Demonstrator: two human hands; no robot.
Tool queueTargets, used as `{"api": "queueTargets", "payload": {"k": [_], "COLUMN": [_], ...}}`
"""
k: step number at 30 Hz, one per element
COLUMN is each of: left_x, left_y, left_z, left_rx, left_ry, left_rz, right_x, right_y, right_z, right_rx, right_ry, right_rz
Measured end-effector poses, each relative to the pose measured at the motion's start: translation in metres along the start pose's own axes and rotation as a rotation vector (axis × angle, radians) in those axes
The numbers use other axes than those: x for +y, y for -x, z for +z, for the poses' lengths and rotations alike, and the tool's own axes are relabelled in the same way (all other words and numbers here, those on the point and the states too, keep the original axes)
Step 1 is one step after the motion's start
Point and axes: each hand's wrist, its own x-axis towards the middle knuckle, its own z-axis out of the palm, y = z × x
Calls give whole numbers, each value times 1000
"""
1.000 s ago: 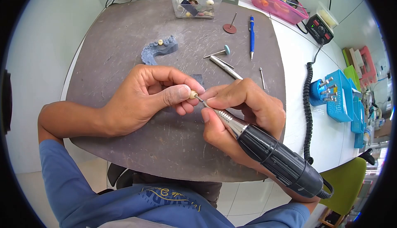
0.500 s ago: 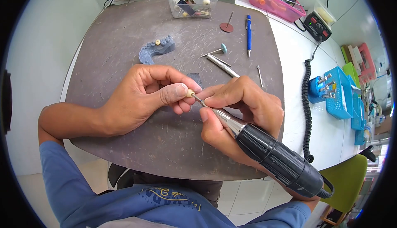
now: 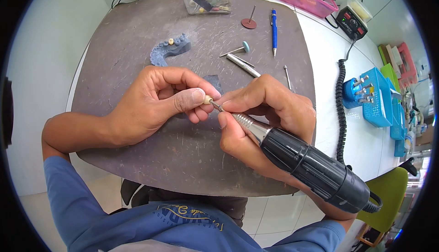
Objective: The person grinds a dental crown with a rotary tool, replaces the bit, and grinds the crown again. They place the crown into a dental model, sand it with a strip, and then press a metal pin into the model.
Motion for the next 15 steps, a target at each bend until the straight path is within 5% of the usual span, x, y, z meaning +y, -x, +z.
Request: {"api": "queueTargets", "payload": {"k": [15], "left_x": [-1], "left_y": [0], "left_z": [-2], "left_rx": [-20], "left_ry": [35], "left_rz": [-5], "right_x": [5], "right_y": [1], "right_z": [-1], "right_rx": [8], "right_ry": [-69], "right_rz": [-29]}}
